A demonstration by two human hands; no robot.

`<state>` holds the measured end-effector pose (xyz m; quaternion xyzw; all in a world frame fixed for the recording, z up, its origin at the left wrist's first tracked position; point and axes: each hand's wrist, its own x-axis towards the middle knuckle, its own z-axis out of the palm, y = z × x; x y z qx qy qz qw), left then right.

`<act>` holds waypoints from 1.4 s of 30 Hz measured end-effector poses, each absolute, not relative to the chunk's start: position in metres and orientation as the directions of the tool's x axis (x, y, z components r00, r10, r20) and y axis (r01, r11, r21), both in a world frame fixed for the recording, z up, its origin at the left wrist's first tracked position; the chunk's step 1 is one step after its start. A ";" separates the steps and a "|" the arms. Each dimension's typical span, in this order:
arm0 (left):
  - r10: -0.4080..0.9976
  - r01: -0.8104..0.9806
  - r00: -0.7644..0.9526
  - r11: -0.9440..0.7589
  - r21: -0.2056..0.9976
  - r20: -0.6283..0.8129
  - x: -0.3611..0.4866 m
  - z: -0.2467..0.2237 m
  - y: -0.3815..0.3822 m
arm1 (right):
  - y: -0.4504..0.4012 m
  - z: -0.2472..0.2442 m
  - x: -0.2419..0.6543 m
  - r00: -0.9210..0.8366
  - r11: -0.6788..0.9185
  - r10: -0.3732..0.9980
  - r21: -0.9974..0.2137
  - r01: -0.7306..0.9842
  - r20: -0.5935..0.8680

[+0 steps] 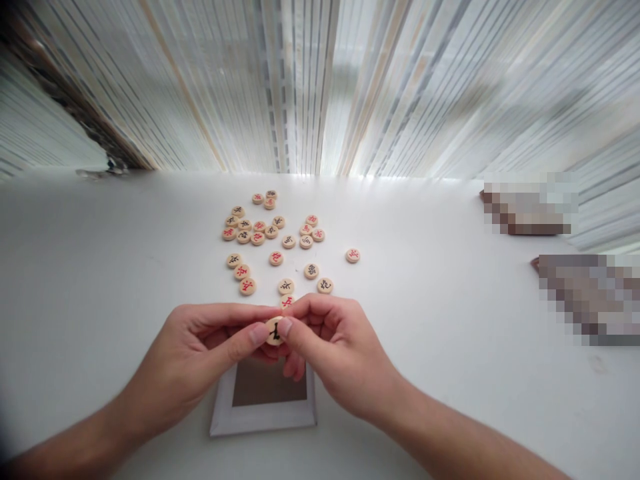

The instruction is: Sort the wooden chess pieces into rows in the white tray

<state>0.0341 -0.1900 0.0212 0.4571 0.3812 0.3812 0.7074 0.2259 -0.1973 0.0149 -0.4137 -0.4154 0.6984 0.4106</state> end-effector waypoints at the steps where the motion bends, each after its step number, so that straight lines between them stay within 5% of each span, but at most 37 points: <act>1: 0.887 -0.197 0.422 0.293 0.936 -0.188 0.034 0.021 -0.190 | -0.197 0.014 0.226 -0.320 -0.327 0.915 -0.916 -0.232 -0.246; 42: 0.892 -0.203 0.433 0.238 0.950 -0.130 0.034 0.028 -0.192 | -0.197 0.016 0.230 -0.415 -0.440 0.865 -0.826 -0.352 -0.283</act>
